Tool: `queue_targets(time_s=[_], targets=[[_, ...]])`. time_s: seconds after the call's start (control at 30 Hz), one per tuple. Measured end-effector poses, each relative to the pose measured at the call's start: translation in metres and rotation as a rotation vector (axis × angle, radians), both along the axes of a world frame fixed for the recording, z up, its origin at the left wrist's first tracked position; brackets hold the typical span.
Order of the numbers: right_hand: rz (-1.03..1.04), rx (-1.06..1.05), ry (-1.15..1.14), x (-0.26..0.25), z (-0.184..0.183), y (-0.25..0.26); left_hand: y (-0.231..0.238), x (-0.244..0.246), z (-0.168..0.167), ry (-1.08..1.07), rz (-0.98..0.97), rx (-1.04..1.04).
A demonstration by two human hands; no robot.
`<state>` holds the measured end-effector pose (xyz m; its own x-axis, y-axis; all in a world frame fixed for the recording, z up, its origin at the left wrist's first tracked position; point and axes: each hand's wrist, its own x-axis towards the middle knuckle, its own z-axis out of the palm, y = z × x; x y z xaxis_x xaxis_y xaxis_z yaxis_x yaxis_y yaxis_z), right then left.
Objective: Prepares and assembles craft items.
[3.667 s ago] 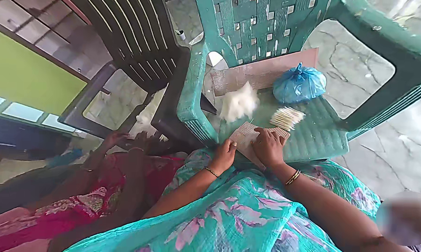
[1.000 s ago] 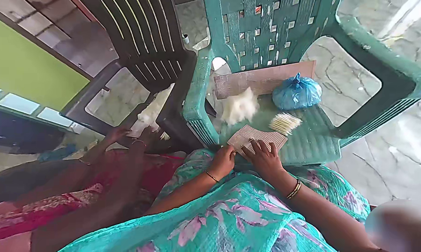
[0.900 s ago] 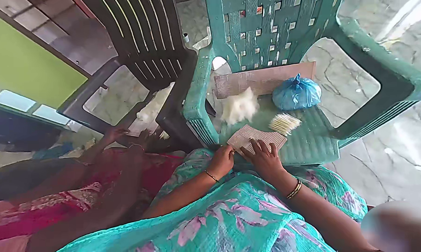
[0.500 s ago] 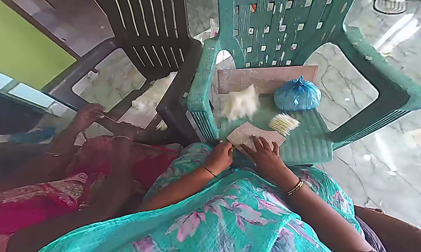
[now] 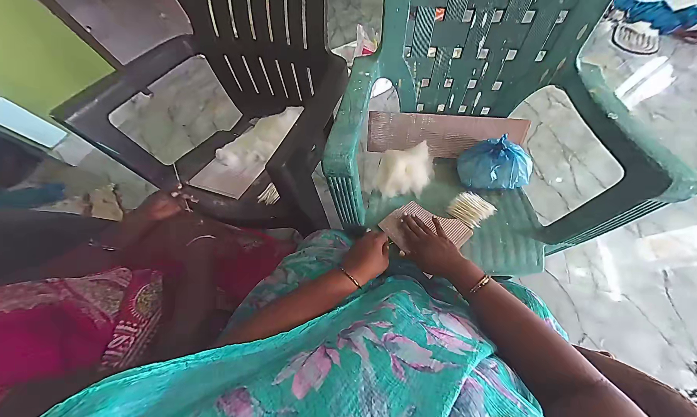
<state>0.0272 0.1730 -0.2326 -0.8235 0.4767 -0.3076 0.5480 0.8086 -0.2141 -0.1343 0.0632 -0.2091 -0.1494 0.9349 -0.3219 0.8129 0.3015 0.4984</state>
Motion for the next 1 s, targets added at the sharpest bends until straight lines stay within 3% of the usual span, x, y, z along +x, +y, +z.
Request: queue_targets(time_s=[0.17, 0.4, 0.53, 0.67, 0.83, 0.93, 1.0], targets=[[0.032, -0.013, -0.089, 0.041, 0.008, -0.025, -0.005, 0.005, -0.003, -0.064, -0.082, -0.032], [0.055, 0.064, 0.057, 0.083, 0.008, -0.045, -0.008, 0.007, -0.008, -0.159, -0.124, 0.009], [-0.08, 0.132, 0.188, 0.071, 0.014, -0.024, -0.003, -0.001, -0.006, -0.165, -0.032, 0.097], [-0.198, 0.194, 0.16, 0.029, 0.016, -0.001, 0.005, -0.009, 0.0, -0.085, 0.019, 0.1], [-0.296, 0.333, 0.478, 0.004, 0.007, 0.0, 0.003, -0.014, 0.001, -0.111, 0.053, 0.162], [-0.477, 0.213, 0.51, 0.005, 0.014, -0.002, 0.0, -0.015, -0.004, -0.212, 0.075, 0.248], [-0.605, 0.005, 0.617, 0.008, 0.017, -0.001, -0.001, -0.016, -0.009, -0.267, 0.079, 0.302]])
